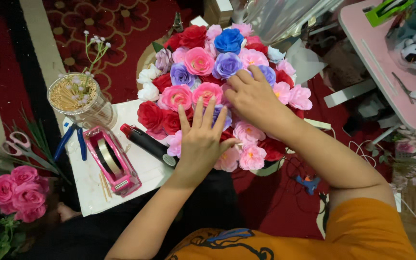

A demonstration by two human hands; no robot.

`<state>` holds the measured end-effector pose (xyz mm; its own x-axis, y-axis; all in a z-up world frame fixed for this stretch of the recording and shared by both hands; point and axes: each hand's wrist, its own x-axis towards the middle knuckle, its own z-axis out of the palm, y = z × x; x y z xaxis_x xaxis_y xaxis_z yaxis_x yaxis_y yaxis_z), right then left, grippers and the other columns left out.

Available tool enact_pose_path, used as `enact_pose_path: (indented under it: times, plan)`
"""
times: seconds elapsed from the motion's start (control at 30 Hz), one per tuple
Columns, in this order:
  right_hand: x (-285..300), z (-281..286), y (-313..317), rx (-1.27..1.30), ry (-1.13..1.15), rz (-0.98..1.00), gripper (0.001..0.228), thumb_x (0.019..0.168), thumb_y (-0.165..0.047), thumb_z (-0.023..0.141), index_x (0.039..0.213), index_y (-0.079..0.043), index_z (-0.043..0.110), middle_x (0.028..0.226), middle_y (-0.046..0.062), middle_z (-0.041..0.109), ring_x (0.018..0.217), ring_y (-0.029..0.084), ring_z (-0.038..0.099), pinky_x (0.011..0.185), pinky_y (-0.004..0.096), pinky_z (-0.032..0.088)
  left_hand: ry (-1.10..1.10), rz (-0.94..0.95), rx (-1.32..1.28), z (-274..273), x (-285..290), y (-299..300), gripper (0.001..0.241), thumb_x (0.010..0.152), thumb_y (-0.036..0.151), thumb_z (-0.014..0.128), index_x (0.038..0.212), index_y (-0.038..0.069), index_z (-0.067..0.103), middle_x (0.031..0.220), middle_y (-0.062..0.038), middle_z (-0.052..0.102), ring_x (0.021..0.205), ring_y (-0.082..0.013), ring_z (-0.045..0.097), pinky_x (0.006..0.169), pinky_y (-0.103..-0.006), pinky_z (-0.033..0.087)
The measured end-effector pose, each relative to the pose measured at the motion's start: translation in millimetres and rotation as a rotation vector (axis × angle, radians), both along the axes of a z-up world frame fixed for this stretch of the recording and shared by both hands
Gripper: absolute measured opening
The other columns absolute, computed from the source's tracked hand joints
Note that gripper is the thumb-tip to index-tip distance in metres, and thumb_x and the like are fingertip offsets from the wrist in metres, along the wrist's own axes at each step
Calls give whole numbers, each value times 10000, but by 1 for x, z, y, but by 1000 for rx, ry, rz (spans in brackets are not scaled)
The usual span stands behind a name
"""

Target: The person constructs a large floral arrangement by hand, taking artificial roses from a table and a pile on the floor and inserting them into a central base, then uses a wooden skewer and adhesive tape to prepare a single pink flower.

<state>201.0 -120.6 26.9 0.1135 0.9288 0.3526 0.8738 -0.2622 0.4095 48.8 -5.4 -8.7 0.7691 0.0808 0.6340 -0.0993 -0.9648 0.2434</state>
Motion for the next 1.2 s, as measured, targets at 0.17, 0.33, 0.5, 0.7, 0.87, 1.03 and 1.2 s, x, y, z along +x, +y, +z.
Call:
enact_pose_path:
  times: [0.17, 0.33, 0.5, 0.7, 0.87, 1.03, 1.2]
  plan:
    - [-4, 7, -5, -41, 8, -36, 92, 844, -192, 568, 772, -136, 574, 853, 26, 533, 941, 200, 499, 969, 411, 314, 47, 13, -26, -4, -2, 3, 763, 719, 692, 506, 1212, 115, 574, 1293, -213, 507, 1248, -399, 429, 1032, -684, 168]
    - [-10, 21, -14, -7, 26, -53, 106, 866, -170, 575, 766, -136, 576, 875, 35, 556, 945, 204, 510, 980, 431, 324, 109, 4, -45, -1, -4, 5, 757, 726, 694, 500, 1224, 128, 568, 1300, -224, 500, 1252, -398, 429, 1034, -681, 135]
    - [-16, 34, -28, 47, 37, -88, 97, 698, -151, 668, 781, -139, 621, 928, 33, 607, 1010, 212, 538, 1034, 474, 311, 153, 41, -56, 2, -5, 3, 761, 733, 696, 493, 1251, 141, 540, 1296, -224, 497, 1250, -384, 428, 1037, -677, 95]
    - [-19, 39, -37, 132, 39, -94, 82, 710, -143, 679, 751, -152, 609, 960, 5, 617, 1015, 207, 558, 1030, 461, 318, 147, 42, -65, -1, -5, -1, 745, 733, 681, 499, 1245, 142, 551, 1299, -209, 503, 1261, -373, 423, 1046, -663, 71]
    - [-17, 40, -37, 150, 56, -102, 81, 713, -145, 677, 765, -165, 619, 1003, 1, 628, 1029, 212, 556, 1028, 463, 314, 142, 29, -71, -1, -6, -3, 724, 734, 662, 506, 1230, 138, 557, 1328, -205, 482, 1280, -378, 399, 1048, -667, 79]
    - [-20, 37, -29, 97, 72, -76, 78, 709, -183, 687, 765, -206, 638, 1038, -12, 643, 1021, 192, 550, 1013, 447, 302, 137, 25, -41, 5, -4, -5, 720, 698, 649, 557, 1210, 143, 566, 1360, -170, 469, 1299, -360, 382, 1055, -652, 85]
    - [-24, 51, -37, 45, 244, -144, 212, 767, -299, 681, 943, -184, 653, 1102, 14, 639, 1071, 204, 544, 1060, 458, 260, 156, 26, -23, 2, -2, -7, 755, 676, 691, 548, 1187, 135, 560, 1317, -147, 511, 1290, -336, 400, 1056, -652, 82]
